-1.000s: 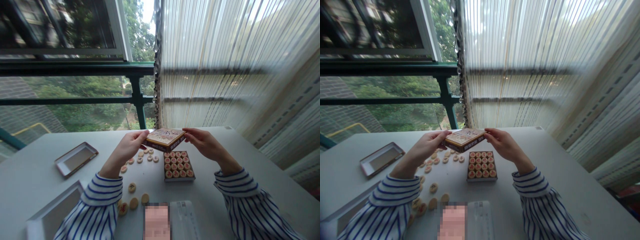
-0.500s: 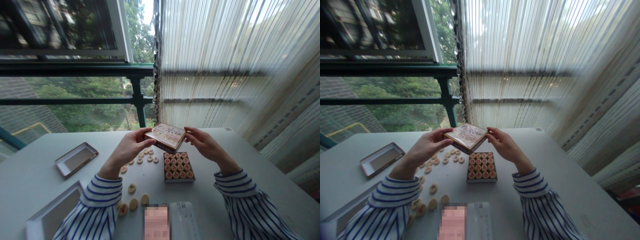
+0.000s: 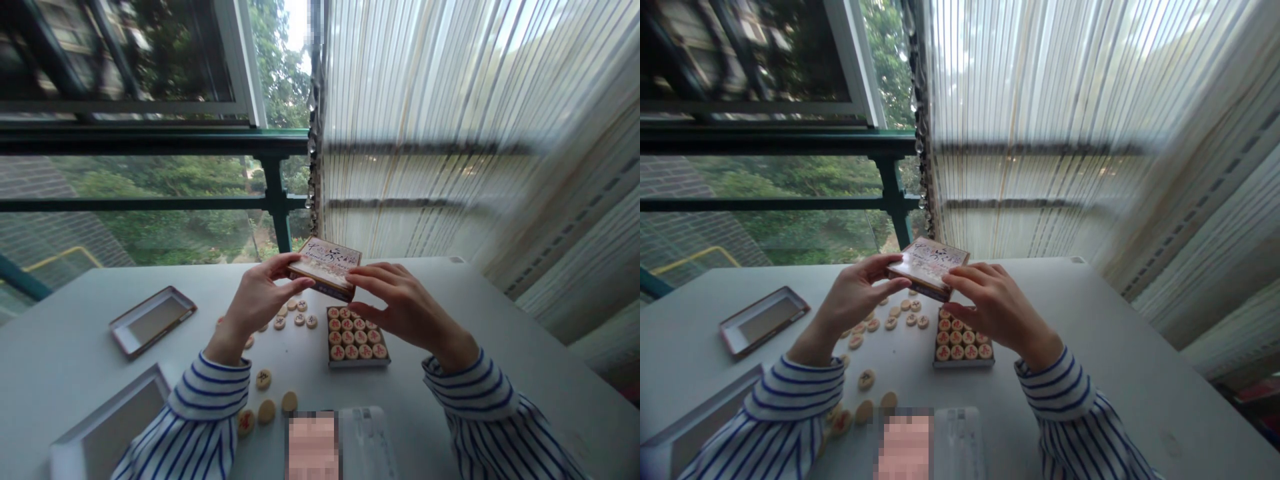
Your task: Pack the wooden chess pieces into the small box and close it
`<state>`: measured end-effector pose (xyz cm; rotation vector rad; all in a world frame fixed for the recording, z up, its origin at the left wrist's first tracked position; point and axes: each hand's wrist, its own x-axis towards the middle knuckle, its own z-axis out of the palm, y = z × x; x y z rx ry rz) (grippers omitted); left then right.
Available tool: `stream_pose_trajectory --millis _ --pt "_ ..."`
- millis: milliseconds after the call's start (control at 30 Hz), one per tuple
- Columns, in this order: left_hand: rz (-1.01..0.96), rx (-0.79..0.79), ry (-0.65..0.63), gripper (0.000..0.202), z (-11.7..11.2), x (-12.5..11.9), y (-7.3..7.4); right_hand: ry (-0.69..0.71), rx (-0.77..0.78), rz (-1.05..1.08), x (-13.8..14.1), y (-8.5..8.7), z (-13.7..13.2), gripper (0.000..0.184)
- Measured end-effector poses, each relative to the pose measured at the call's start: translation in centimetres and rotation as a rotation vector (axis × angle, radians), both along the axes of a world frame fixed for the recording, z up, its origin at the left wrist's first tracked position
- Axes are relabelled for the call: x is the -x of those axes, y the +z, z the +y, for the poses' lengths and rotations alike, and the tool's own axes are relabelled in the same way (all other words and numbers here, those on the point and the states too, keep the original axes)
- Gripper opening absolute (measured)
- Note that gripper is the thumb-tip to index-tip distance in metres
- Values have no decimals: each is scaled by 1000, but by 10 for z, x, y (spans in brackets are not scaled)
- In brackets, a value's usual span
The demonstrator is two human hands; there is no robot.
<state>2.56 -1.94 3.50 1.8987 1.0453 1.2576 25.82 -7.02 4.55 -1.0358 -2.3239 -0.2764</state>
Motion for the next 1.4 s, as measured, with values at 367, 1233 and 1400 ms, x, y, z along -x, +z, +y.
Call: stream_pose_trajectory --millis 367,1233,1400 --pt "103 -61 42 45 -2 -1 0 -16 -164 -74 0 2 -3 31" --pt "226 -679 -66 30 5 5 0 -90 -69 -16 -17 7 -3 34" --pt "224 -670 -81 28 3 3 0 -105 -65 -34 -21 8 -4 31"
